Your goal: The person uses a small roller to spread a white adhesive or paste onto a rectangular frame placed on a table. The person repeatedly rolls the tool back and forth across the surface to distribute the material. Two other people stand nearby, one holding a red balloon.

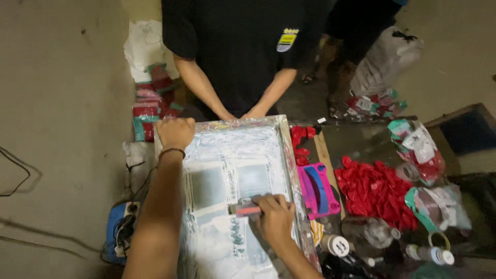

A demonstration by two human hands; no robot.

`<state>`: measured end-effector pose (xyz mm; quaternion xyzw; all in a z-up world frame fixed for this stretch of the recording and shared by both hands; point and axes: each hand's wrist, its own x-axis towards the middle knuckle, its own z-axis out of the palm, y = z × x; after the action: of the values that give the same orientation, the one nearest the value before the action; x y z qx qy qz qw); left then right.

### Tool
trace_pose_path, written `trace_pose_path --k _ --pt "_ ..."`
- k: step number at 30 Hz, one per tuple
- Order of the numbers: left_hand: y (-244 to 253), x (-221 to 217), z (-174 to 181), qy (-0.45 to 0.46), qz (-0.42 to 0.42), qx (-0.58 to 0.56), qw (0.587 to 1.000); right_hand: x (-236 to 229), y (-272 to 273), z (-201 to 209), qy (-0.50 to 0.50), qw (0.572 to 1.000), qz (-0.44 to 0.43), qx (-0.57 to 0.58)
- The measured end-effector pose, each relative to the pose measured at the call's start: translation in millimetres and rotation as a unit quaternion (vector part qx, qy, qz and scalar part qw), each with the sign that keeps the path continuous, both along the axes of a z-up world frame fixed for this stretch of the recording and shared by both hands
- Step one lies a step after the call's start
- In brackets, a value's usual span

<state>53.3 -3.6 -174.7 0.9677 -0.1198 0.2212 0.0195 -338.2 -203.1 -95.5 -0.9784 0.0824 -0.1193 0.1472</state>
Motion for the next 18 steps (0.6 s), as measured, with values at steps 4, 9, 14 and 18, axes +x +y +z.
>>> trace_pose_path --k 4,9,14,18 --pt "-1.5 -12.7 63.2 -0.065 0.005 0.002 0.998 -8.4 17.1 18.2 -0.036 0.999 -0.024 0.01" --pt "7.4 -60.5 149.0 -0.133 -0.036 -0.012 0.99 -40.6 91.3 17.8 -0.212 0.972 0.101 0.008" --pt "11.3 -82.7 191.0 -0.192 -0.043 -0.046 0.979 -9.4 115.9 32.9 -0.198 0.973 0.113 -0.039" --pt "12.7 -88.2 202.2 -0.122 -0.081 -0.106 0.984 70.1 103.5 83.6 -0.106 0.991 0.027 -0.083"
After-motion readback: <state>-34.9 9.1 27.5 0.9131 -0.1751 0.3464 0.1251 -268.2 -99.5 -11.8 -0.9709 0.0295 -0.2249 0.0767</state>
